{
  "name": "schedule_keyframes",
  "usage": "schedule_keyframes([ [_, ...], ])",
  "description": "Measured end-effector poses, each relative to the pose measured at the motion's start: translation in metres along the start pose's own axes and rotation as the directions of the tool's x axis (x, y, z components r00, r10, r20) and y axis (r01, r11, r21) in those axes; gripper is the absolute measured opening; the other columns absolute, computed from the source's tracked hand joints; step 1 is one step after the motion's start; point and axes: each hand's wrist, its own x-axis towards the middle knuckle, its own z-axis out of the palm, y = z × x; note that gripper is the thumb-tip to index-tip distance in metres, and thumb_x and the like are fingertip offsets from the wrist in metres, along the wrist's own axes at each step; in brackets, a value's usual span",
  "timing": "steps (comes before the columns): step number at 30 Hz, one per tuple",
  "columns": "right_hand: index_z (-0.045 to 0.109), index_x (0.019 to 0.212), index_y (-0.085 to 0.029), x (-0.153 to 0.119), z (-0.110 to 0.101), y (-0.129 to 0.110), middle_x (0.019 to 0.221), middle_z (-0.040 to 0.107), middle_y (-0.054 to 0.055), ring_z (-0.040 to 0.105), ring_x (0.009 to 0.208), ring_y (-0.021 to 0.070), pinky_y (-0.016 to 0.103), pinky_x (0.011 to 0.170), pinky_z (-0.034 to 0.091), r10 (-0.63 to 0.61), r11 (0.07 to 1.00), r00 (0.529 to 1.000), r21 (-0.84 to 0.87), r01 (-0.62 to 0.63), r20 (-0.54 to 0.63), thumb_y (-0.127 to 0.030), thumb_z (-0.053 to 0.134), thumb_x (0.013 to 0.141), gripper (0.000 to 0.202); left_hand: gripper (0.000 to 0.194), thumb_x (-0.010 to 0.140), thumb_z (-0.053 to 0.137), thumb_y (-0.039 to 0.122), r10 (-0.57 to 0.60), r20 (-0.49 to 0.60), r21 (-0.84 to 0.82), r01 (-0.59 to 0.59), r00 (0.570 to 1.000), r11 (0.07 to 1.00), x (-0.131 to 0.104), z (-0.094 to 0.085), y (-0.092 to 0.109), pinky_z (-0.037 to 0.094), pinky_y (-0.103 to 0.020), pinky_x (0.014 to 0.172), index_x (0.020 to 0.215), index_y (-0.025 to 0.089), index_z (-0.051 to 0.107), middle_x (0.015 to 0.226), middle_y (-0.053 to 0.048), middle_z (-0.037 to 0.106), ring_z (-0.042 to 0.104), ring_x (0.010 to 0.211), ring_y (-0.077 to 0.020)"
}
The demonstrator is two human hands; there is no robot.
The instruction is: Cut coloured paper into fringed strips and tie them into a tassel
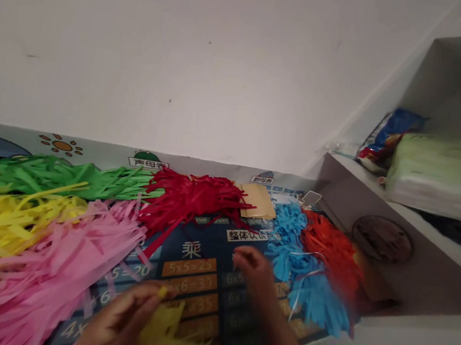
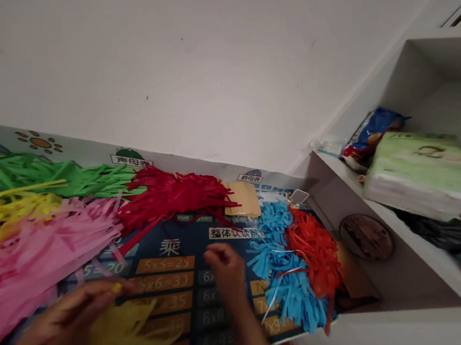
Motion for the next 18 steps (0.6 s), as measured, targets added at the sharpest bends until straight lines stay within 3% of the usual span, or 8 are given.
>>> schedule_keyframes([
  [2, 0.068, 0.085, -0.019, 0.038, -0.029, 0.029, 0.093, 0.070, 0.010, 0.063, 0.091, 0.0258, 0.037, 0.079, 0.047, -0.004, 0.984, 0.996, -0.176, -0.011, -0.085, -0.033, 0.056, 0.081, 0.019, 0.047, 0.080, 0.053, 0.066, -0.143, 0.072, -0.115, 0.151, 0.987, 0.982, 0.003, -0.010, -0.005, 0.055, -0.027, 0.058, 0.075, 0.022, 0.068, 0.069, -0.003, 0.069, 0.065, 0.064, -0.0199],
  [5, 0.068, 0.084, -0.016, 0.077, -0.052, 0.061, 0.091, 0.070, 0.013, 0.064, 0.090, 0.0259, 0.037, 0.079, 0.046, 0.007, 0.922, 0.995, -0.384, -0.046, -0.102, -0.026, 0.060, 0.081, 0.013, 0.046, 0.080, 0.054, 0.066, -0.193, 0.157, -0.186, 0.221, 0.969, 0.957, 0.002, -0.006, -0.004, 0.048, -0.023, 0.054, 0.072, 0.021, 0.063, 0.059, 0.002, 0.060, 0.056, 0.056, -0.0154],
  [10, 0.066, 0.090, -0.014, 0.095, -0.041, 0.075, 0.087, 0.069, 0.005, 0.065, 0.085, 0.0187, 0.036, 0.080, 0.050, 0.027, 0.837, 1.000, -0.546, -0.014, 0.016, -0.026, 0.061, 0.088, 0.013, 0.051, 0.073, 0.060, 0.070, -0.254, 0.134, -0.177, 0.275, 0.958, 0.945, -0.005, 0.020, 0.004, 0.041, -0.021, 0.054, 0.081, 0.020, 0.068, 0.060, 0.003, 0.057, 0.051, 0.056, -0.0140],
  [13, 0.064, 0.099, -0.014, 0.100, -0.035, 0.074, 0.097, 0.067, 0.004, 0.064, 0.090, 0.0176, 0.039, 0.084, 0.051, 0.051, 0.806, 0.997, -0.592, -0.008, 0.056, -0.033, 0.058, 0.092, 0.020, 0.053, 0.073, 0.057, 0.072, -0.216, 0.208, -0.124, 0.244, 0.954, 0.962, -0.004, 0.022, 0.003, 0.043, -0.023, 0.057, 0.078, 0.020, 0.068, 0.066, 0.001, 0.061, 0.054, 0.062, -0.0160],
  [18, 0.063, 0.102, -0.015, 0.109, -0.033, 0.071, 0.102, 0.065, 0.005, 0.064, 0.091, 0.0177, 0.039, 0.083, 0.053, 0.115, 0.770, 0.990, -0.637, -0.037, 0.081, -0.034, 0.058, 0.093, 0.022, 0.050, 0.080, 0.051, 0.066, -0.160, 0.275, -0.051, 0.180, 0.948, 0.982, -0.005, 0.019, 0.001, 0.040, -0.021, 0.054, 0.070, 0.020, 0.066, 0.060, 0.002, 0.053, 0.048, 0.056, -0.0137],
])
